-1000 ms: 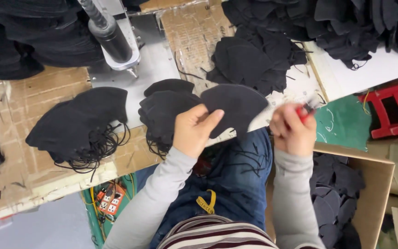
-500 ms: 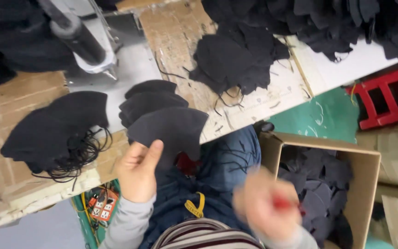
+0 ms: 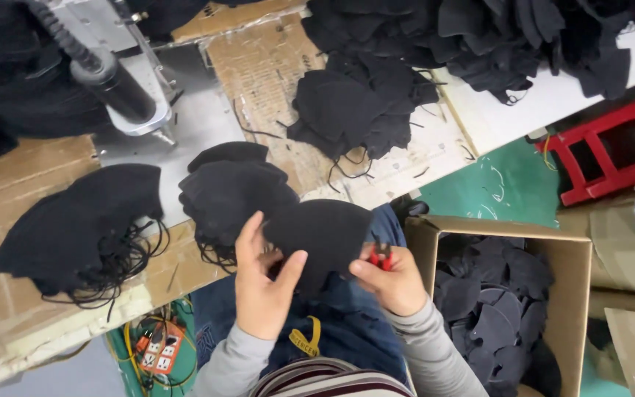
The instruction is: The person is trimming excess threads from fabric mask components using snips.
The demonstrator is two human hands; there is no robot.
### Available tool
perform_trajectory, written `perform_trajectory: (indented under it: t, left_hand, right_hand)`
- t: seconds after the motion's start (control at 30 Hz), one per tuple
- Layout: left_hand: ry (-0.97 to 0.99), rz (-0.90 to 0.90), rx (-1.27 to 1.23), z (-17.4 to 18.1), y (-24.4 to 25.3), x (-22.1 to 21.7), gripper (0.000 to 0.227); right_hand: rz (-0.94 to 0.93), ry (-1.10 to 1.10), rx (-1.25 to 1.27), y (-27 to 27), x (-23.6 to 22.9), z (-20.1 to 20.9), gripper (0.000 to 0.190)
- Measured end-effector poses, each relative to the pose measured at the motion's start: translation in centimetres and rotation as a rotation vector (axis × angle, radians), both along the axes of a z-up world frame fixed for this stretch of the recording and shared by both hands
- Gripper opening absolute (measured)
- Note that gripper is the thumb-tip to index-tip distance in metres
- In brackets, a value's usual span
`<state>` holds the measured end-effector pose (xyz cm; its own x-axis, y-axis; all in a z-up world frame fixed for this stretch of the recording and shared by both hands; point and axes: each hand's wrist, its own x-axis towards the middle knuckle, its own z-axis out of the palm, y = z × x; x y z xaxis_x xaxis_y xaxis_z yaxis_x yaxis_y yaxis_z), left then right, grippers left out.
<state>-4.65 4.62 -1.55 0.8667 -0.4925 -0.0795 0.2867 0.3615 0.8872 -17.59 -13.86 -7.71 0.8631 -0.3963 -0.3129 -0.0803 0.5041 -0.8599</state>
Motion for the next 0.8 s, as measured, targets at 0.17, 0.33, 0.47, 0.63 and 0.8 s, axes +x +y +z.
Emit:
perform_trajectory:
  t: [0.17, 0.33, 0.47, 0.63, 0.8]
  left_hand:
    - [-0.774, 0.144, 0.511, 2.7, 0.1, -0.8, 0.055]
    - [-0.635, -0.288, 0.315, -1.0, 0.4, -0.7, 0.022]
    - [0.004, -0.248, 0.181, -3.0, 1.1, 1.3, 0.013]
    - [0.162, -0.160, 0.002, -3.6, 1.1, 2.2, 0.008]
    - [0.194, -0.134, -0.119, -4.9, 1.5, 2.1, 0.007]
  right_hand:
    - [0.003, -0.032, -0.167, -0.5, -2.0, -2.6, 0.027]
    - [0.012, 0.033, -0.108, -1.3, -0.9, -1.0, 0.020]
    - [-0.169, -0.028, -0.016, -3.7, -1.0, -0.4, 0.021]
    - [-0.116, -0.120, 0.027, -3.7, 0.0, 0.5, 0.016]
    - [-0.131, -0.139, 0.021, -3.4, 0.0, -0.1, 0.013]
